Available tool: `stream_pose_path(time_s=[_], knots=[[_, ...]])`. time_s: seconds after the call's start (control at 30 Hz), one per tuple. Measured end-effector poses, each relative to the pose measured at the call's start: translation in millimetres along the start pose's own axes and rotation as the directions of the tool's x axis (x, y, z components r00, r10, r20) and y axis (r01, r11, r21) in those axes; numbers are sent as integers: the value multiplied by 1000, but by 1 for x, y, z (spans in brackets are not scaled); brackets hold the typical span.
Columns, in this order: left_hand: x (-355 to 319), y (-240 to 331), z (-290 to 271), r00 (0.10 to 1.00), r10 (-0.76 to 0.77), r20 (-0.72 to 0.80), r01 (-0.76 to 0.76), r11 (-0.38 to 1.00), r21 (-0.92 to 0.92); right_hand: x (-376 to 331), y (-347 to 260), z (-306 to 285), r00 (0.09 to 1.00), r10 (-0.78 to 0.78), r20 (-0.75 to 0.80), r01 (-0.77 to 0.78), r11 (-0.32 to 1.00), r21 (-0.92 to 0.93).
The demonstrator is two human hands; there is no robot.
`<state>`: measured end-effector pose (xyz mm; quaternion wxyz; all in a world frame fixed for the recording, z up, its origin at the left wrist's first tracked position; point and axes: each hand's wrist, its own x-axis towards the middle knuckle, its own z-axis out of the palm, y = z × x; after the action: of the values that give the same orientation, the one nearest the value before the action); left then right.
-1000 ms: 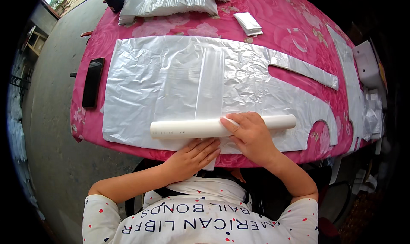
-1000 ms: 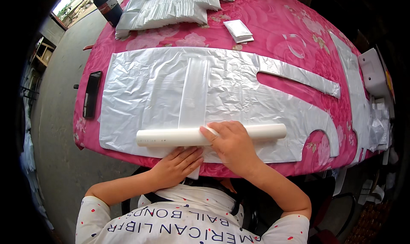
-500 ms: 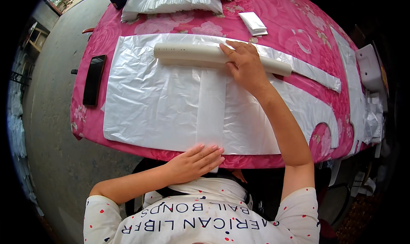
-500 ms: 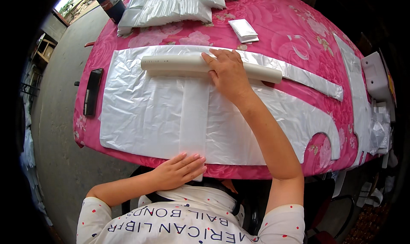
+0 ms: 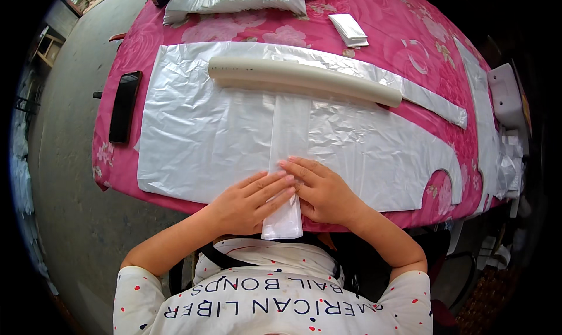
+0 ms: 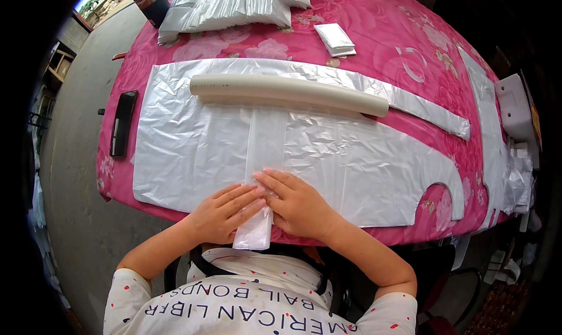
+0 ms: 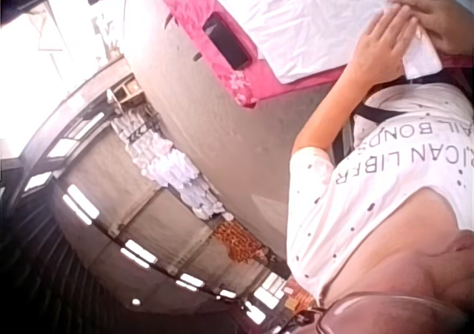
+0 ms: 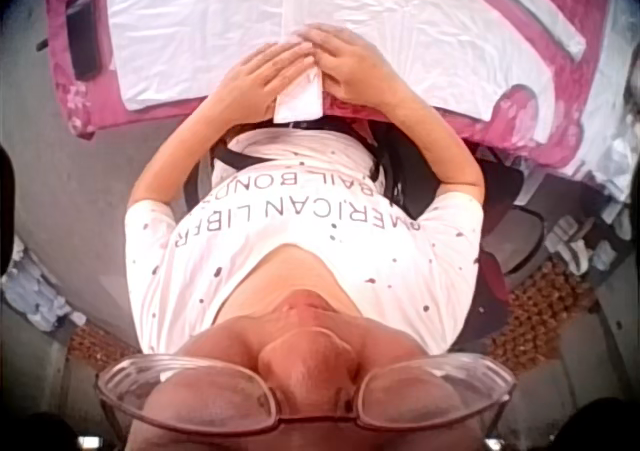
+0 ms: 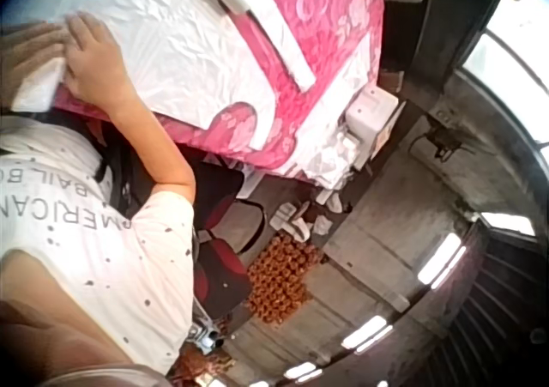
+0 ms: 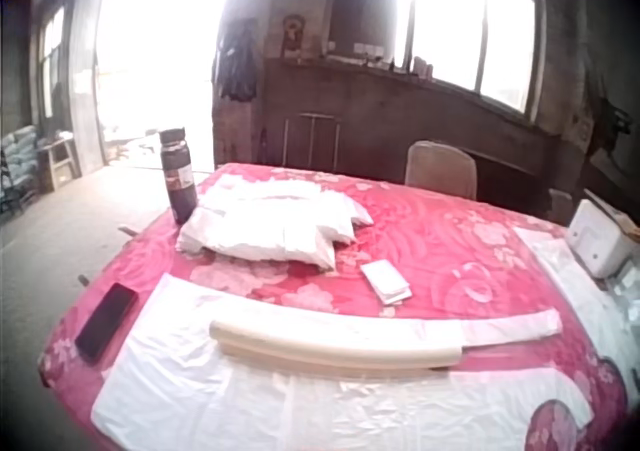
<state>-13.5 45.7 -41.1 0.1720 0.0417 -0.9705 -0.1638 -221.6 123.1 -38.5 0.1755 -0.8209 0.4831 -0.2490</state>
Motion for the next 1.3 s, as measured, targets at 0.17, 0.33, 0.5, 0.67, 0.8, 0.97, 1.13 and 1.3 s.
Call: stream_pose_path(time_s=[0.17, 0.33, 0.5, 0.67, 0.8, 0.97, 1.13, 1.3], knots=[[3, -8, -1, 997, -74, 9, 73, 997, 27, -2, -7, 0, 998, 55, -13, -55, 998, -10], [2, -9, 2, 999, -51, 20, 48, 994, 95, -8, -4, 8, 991, 38, -130, -57, 988, -142], [5, -9, 7, 994, -82, -76, 86, 995, 46, -6, -2, 4, 982, 11, -191, -47, 982, -185], [15, -8, 2, 934, -344, -93, 310, 913, -266, 1, 4, -4, 962, 157, -225, -160, 987, 7], [30, -14, -7, 805, -593, -31, 488, 690, -535, 25, 5, -19, 670, 737, 90, -679, 558, 478], [32, -12, 1, 912, -351, -212, 334, 936, -115, 41, 21, -32, 547, 776, 315, -783, 341, 520], [33, 1, 26, 902, -430, 41, 427, 902, 66, 45, 21, -35, 514, 779, 359, -805, 293, 516], [34, 2, 26, 891, -448, 68, 438, 890, 123, 37, 6, -26, 596, 797, 103, -758, 515, 400]])
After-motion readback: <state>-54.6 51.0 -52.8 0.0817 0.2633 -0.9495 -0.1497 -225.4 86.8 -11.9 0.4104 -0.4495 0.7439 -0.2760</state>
